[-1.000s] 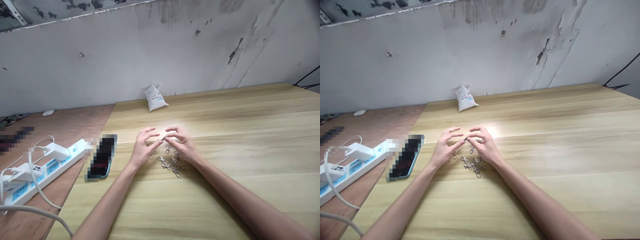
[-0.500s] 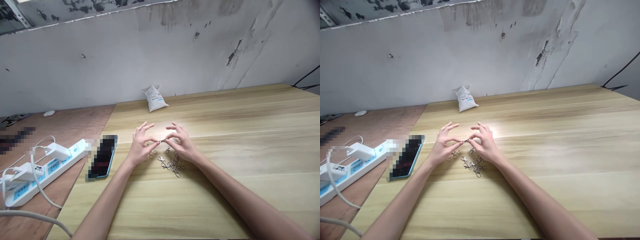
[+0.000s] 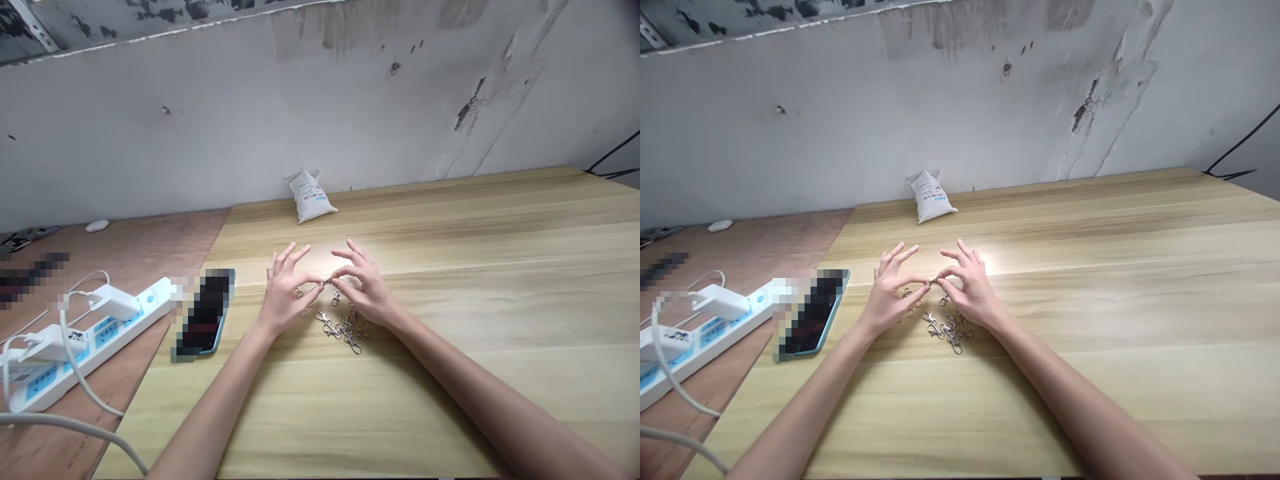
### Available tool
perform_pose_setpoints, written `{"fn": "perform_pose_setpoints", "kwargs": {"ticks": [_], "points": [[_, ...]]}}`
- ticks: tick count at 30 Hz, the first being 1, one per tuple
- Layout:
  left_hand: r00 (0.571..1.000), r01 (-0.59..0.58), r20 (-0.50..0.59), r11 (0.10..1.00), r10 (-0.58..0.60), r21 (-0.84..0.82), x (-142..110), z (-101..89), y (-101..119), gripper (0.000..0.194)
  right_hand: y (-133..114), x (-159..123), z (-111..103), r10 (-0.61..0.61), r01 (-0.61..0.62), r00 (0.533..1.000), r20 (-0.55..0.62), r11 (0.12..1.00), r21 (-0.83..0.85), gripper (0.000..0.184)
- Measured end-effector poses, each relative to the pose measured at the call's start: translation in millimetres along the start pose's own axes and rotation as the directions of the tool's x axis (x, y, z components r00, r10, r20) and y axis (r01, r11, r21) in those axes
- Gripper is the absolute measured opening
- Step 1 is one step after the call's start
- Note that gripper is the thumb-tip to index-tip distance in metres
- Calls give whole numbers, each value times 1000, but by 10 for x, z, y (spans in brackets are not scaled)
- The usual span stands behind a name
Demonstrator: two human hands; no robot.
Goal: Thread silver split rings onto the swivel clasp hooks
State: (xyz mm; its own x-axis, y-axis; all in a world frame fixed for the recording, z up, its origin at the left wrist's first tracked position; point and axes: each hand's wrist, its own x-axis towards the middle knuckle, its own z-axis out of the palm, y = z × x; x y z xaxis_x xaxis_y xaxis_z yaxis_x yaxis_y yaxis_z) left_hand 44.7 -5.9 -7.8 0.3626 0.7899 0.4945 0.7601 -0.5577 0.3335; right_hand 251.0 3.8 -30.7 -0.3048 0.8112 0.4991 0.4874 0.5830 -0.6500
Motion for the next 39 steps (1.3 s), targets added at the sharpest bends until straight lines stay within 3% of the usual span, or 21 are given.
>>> {"fn": "perform_pose_setpoints", "kwargs": {"ticks": [5,8,11,15,18,23,26,28,30,35,39], "points": [[993,107,64,980,-97,-167,2,4,-9,12,-22,17,-37,-16,15,999,34,999,34,14],[992,111,81,980,-99,-162,7,-5,-29,12,-24,22,-52,-14,14,999,37,1000,15,14],[999,21,48,1000,-20,-23,15,-19,-33,12,-62,18,-49,-11,11,1000,19,1000,3,13],[982,-182,-15,959,190,216,24,-19,6,12,-119,4,-11,52,-52,999,3,996,75,13],[970,-221,-43,936,241,273,36,-25,8,12,-70,12,15,122,-119,992,-21,984,133,11],[998,-56,27,977,51,204,38,-149,-212,13,181,70,29,120,-122,991,-55,992,-41,13],[970,15,241,997,-34,79,8,-252,-389,17,297,90,11,150,-148,989,0,977,-153,17],[938,29,345,999,-32,15,-13,-296,-458,20,312,88,-30,122,-112,992,33,967,-228,22],[927,36,375,999,-26,-18,-25,-314,-474,21,275,79,-98,53,-28,995,88,963,-268,23],[935,25,356,999,-10,-38,-14,-287,-393,20,104,56,-267,-102,194,942,321,944,-267,17],[936,-56,347,998,67,-41,-8,-212,-315,19,56,32,-264,-152,258,913,379,934,-248,17]]}}
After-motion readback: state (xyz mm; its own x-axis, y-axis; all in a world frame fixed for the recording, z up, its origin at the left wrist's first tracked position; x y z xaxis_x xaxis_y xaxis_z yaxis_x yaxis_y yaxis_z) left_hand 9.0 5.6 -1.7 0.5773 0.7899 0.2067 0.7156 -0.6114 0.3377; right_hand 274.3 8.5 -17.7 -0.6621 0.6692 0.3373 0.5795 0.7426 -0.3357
